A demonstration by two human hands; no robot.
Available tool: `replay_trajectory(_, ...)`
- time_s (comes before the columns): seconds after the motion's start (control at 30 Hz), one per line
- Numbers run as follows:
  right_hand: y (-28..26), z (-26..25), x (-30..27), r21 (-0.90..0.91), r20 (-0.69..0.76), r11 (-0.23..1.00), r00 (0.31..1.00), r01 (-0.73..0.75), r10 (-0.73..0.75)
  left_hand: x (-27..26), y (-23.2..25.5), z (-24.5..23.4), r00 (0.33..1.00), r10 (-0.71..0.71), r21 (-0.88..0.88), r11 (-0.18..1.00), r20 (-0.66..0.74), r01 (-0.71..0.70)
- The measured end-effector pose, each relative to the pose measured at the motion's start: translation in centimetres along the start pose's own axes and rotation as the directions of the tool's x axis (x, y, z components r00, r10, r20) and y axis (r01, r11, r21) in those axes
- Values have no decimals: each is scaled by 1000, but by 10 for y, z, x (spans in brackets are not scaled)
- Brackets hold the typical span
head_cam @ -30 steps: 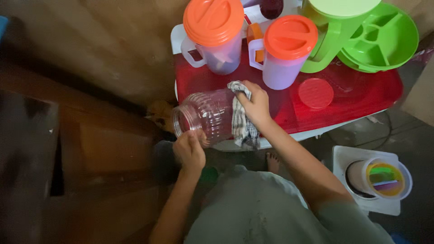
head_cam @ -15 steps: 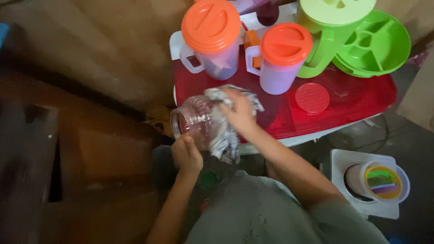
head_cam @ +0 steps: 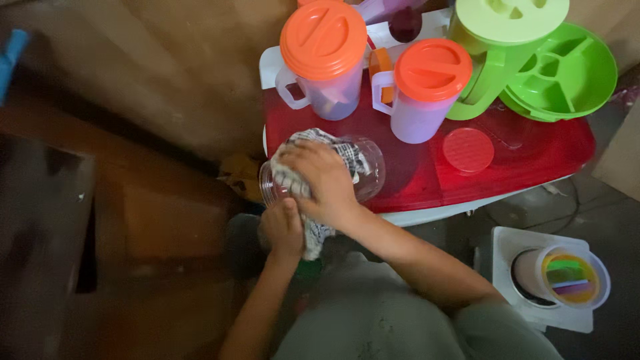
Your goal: The person wipes the inside and outside of a large amber plastic jar with a cloth, then places a green lid on it. They then wipe a red lid and a clear plastic jar with the same cloth. The person handles the containers one at a time on a red tray.
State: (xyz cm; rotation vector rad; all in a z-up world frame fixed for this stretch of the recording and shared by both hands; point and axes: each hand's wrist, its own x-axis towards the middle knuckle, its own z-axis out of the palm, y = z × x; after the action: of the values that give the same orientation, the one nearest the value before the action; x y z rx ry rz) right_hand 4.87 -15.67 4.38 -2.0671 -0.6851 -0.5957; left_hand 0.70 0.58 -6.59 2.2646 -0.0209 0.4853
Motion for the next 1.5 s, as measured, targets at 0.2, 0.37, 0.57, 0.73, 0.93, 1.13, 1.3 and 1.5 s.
replay_trajectory(0.2,33,-9,-11,124,-89,992,995,-32,44,1,23,-19,998,55,-142,988,-37,-60)
replay_trajectory(0.37,93,-18,-41,199,-139,955,959,-218,248,11,44,-35,984,-165,-172,970,65,174)
replay_trajectory(0.57,128,-9,-71,589,-46,630,757,-507,652,10,57,-35,989,-129,-272,952,68,143)
replay_trajectory(0.73,127,-21,-68,562,-26,597,709,-573,705,26,52,-30,860,-335,-622,594,384,510)
replay_trajectory(0.93,96,-39,-50,28,-198,844,824,-536,530,44,38,-24,744,-319,-642,376,588,668)
replay_trajectory(1.13,19,-24,-25,-115,-131,984,984,-137,121,42,43,-15,731,-319,-609,408,603,680)
replay_trajectory(1.3,-24,-18,-19,-111,23,990,996,88,-86,38,44,-5,791,-292,-743,278,538,609)
replay_trajectory(1.5,32,-26,-32,17,-65,999,997,41,-40,31,38,-3,813,-257,-697,421,522,581)
